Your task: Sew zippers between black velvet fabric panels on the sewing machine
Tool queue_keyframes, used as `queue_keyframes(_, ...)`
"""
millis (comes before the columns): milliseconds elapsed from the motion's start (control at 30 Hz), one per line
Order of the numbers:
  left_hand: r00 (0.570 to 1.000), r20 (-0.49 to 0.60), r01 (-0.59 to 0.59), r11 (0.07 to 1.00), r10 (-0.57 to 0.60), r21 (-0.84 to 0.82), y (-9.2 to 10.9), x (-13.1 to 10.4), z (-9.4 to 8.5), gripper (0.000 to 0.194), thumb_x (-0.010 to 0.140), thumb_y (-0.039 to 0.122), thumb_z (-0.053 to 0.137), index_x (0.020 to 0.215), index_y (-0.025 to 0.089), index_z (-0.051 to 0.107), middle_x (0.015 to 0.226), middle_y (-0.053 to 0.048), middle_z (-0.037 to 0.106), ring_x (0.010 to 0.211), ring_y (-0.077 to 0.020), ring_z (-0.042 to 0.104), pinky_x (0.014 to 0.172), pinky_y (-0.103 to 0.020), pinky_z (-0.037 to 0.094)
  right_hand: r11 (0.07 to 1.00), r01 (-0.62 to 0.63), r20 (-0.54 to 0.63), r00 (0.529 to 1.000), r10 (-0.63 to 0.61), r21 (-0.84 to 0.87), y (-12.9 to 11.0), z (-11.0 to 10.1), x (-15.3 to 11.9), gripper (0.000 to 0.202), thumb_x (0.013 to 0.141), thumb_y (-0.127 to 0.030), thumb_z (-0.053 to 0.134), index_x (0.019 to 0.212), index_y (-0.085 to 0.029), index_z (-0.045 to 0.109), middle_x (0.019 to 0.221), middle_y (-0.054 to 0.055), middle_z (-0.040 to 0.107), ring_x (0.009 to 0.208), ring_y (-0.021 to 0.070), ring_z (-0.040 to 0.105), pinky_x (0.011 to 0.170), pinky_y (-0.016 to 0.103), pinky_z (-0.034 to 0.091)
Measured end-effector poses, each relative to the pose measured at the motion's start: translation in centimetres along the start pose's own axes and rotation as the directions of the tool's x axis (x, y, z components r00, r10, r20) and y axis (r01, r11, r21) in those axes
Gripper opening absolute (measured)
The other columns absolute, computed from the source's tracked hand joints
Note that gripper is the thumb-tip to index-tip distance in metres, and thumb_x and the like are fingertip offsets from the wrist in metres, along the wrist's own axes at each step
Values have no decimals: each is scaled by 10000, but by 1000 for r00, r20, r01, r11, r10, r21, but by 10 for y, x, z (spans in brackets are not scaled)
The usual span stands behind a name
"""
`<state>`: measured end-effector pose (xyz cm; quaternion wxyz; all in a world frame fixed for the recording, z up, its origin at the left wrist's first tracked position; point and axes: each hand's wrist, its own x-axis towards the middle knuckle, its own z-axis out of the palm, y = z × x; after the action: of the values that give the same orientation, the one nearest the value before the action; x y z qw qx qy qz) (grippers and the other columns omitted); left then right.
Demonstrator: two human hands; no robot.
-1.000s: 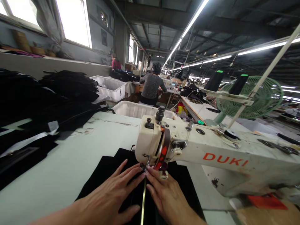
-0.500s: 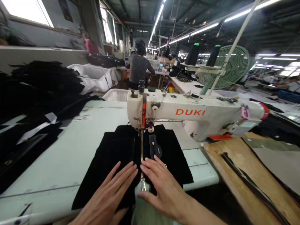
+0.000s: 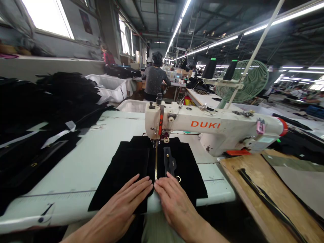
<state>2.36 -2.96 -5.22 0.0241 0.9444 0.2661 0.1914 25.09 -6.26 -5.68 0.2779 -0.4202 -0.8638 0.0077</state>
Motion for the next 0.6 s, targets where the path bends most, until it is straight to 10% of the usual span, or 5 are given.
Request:
queue_keyframes(267, 997, 27, -77, 995, 76, 64, 2, 3, -7, 1115, 615, -69, 364, 1597, 248, -58, 1458, -72, 548, 1321, -232, 536, 1098, -486, 434, 897, -353, 29, 933, 359, 266, 0, 3, 4, 402, 857, -101, 629, 1236, -234, 648, 1199, 74, 665, 1151, 277, 623, 1037, 536, 509)
queue_keyframes(467, 1000, 7, 14, 999, -14, -47, -2, 4, 3, 1073, 592, -56, 412, 1584, 256, 148, 1513, -52, 487, 1388, -219, 456, 1145, -478, 391, 994, -87, -158, 983, 97, 71, 8, 8, -1, 404, 930, -68, 486, 1270, -232, 630, 1106, 51, 721, 1054, 210, 680, 1041, 458, 526)
queue_keyframes(600, 956, 293, 30, 1000, -28, -1, 18, 9, -17, 686, 771, 33, 502, 1453, 38, 421, 1477, -146, 514, 1402, -256, 434, 1187, -467, 324, 994, 104, -294, 949, -111, -40, 12, 41, -6, 577, 930, -80, 409, 1414, -378, 511, 1068, 7, 747, 1009, 202, 725, 930, 391, 613)
